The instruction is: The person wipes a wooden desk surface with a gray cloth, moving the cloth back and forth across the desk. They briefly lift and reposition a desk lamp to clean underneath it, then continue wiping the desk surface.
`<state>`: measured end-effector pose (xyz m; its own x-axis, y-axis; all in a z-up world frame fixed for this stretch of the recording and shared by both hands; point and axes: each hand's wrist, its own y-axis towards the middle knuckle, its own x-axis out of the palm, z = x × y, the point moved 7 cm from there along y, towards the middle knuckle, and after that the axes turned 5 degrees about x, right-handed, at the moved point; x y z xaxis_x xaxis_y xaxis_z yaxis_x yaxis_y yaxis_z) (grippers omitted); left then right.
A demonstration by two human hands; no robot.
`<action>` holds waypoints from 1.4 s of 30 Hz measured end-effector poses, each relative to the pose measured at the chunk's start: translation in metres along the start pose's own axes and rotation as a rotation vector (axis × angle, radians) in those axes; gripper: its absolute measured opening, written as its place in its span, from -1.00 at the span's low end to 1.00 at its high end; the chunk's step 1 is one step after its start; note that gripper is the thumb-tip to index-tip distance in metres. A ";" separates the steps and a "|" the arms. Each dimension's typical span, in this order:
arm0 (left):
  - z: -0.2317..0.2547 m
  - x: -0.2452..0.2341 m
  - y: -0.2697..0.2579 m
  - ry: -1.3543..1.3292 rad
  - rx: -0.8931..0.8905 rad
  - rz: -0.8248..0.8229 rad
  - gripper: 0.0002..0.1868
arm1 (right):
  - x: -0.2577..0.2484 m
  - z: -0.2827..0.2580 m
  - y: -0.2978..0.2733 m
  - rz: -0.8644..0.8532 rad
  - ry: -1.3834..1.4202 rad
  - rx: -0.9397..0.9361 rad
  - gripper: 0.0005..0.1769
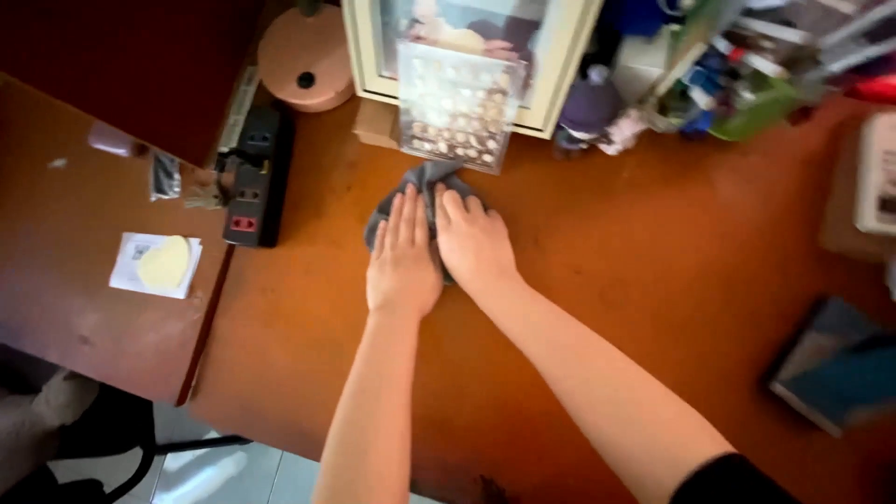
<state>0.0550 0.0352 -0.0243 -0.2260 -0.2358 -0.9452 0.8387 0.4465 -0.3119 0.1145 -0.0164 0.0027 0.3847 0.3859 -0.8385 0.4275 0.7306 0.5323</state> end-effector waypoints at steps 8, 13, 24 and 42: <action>0.047 0.023 -0.082 0.040 0.104 0.075 -0.33 | -0.064 0.006 -0.088 -0.038 0.048 0.010 -0.53; 0.094 0.050 -0.163 0.030 0.166 0.066 -0.32 | -0.125 0.009 -0.171 -0.074 -0.016 -0.014 -0.48; 0.155 0.086 -0.251 -0.043 0.332 0.270 -0.27 | -0.169 0.022 -0.275 -0.328 -0.085 -0.007 -0.42; 0.131 0.001 -0.086 -0.029 0.244 -0.111 -0.35 | -0.058 0.070 -0.128 -0.252 -0.114 0.057 -0.38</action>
<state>0.0476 -0.1161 0.0143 -0.3118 -0.2982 -0.9021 0.9048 0.1965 -0.3777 0.0951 -0.1716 -0.0083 0.3483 0.1276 -0.9287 0.5654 0.7616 0.3166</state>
